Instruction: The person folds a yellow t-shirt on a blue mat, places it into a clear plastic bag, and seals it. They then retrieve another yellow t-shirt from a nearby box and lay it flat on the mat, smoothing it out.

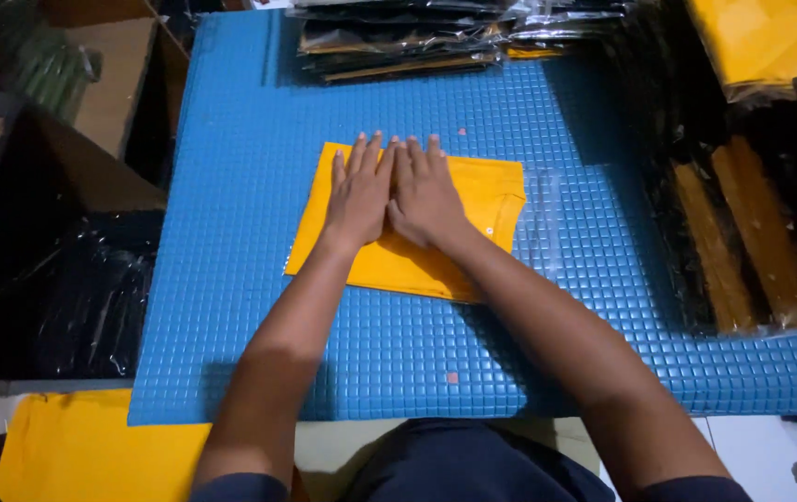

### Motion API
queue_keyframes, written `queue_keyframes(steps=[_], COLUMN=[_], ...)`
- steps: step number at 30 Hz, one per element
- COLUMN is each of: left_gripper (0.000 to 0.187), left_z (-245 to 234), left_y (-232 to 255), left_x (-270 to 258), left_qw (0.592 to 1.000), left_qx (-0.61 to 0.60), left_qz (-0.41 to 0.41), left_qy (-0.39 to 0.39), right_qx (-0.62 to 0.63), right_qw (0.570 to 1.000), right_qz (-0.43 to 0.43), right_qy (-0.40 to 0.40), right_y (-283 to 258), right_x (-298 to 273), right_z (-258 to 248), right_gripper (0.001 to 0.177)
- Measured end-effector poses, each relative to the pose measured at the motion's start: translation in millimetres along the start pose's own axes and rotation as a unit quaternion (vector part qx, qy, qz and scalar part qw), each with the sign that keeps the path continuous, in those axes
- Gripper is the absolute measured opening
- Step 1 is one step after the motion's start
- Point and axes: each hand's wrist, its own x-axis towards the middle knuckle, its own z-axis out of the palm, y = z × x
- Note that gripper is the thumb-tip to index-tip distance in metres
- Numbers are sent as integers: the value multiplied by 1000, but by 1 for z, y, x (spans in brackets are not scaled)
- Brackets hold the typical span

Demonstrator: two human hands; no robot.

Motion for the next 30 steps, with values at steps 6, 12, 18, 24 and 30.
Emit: queue_keyframes(steps=[6, 12, 18, 24, 30], left_gripper=[71, 78, 80, 84, 90], left_z=[-6, -16, -19, -10, -22], left_y=[-9, -26, -44, -65, -75], left_x=[-16, -23, -28, -37, -57], left_qw=[998, 995, 990, 985, 986], left_qx=[-46, -68, -103, -104, -68], left_qz=[-33, -56, -93, -135, -133], left_qy=[-10, -39, -38, -41, -68], right_qx=[7, -26, 1, -22, -75], right_qw=[991, 978, 976, 971, 961], right_qz=[60, 80, 106, 115, 96], right_qy=[-118, -193, -188, -210, -248], right_y=[-3, 11, 31, 43, 76], right_x=[-22, -51, -76, -95, -124], right_z=[-2, -63, -78, -90, -95], right_gripper=[85, 126, 138, 142, 141])
